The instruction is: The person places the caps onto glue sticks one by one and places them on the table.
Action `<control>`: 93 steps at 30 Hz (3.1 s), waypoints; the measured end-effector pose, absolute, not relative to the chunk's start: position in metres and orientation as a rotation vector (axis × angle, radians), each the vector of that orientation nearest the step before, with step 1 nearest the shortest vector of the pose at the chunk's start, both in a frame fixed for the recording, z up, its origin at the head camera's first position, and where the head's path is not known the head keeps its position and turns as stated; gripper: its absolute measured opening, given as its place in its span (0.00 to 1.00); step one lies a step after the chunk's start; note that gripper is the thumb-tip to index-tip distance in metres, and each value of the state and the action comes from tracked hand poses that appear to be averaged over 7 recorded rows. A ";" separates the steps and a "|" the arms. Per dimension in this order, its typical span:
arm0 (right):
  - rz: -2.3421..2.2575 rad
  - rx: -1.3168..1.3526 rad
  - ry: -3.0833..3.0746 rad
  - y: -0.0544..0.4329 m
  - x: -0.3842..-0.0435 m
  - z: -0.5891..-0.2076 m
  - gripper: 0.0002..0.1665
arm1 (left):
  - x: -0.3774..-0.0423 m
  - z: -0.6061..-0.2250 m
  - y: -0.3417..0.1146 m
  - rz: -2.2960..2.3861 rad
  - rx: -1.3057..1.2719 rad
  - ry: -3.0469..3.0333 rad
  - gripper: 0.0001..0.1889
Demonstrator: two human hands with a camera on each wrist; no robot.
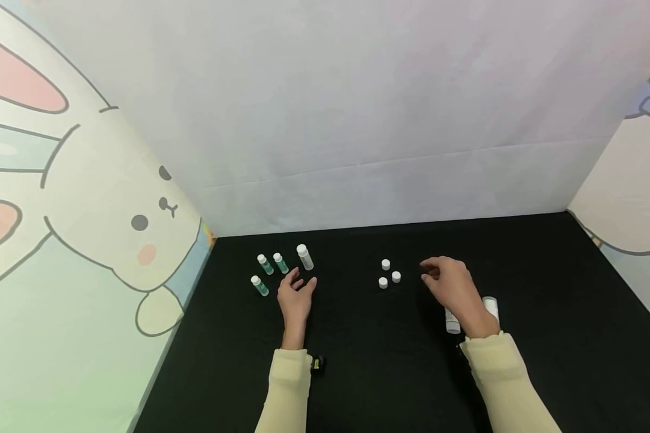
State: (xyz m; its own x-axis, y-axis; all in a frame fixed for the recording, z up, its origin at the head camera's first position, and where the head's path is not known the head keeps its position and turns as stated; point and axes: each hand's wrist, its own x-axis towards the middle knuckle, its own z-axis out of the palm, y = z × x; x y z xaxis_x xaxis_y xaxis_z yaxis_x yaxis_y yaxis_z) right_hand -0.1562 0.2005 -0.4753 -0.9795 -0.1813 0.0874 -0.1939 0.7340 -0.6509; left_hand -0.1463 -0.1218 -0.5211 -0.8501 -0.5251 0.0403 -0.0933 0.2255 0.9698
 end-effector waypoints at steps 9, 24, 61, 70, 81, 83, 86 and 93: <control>1.089 0.270 -2.889 0.214 -0.161 -0.479 0.21 | -0.153 -0.523 -0.126 -1.639 0.598 -2.155 0.28; 1.066 0.201 -2.868 0.229 -0.169 -0.480 0.21 | -0.162 -0.524 -0.130 -1.622 0.579 -2.182 0.29; 1.010 0.110 -3.013 0.241 -0.194 -0.495 0.25 | -0.186 -0.527 -0.129 -1.568 0.612 -2.277 0.31; 0.992 0.138 -3.040 0.238 -0.195 -0.496 0.27 | -0.192 -0.524 -0.130 -1.539 0.572 -2.312 0.29; 1.011 0.129 -3.057 0.236 -0.198 -0.499 0.26 | -0.198 -0.531 -0.132 -1.503 0.559 -2.326 0.24; 1.007 0.125 -3.062 0.237 -0.200 -0.500 0.25 | -0.199 -0.532 -0.133 -1.501 0.548 -2.328 0.24; 0.999 0.128 -3.067 0.237 -0.200 -0.502 0.24 | -0.200 -0.532 -0.133 -1.503 0.543 -2.329 0.23; 0.976 0.160 -3.046 0.235 -0.200 -0.503 0.18 | -0.200 -0.531 -0.132 -1.510 0.540 -2.314 0.19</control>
State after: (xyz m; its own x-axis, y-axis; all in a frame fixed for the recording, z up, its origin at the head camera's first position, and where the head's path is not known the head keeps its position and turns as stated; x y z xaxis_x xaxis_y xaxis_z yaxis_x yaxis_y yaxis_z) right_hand -0.1996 0.2355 -0.5033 -0.9931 -0.1139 -0.0277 -0.0766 0.8094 -0.5823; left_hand -0.2003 -0.1323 -0.5314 -0.8757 -0.4786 0.0632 -0.1351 0.3685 0.9197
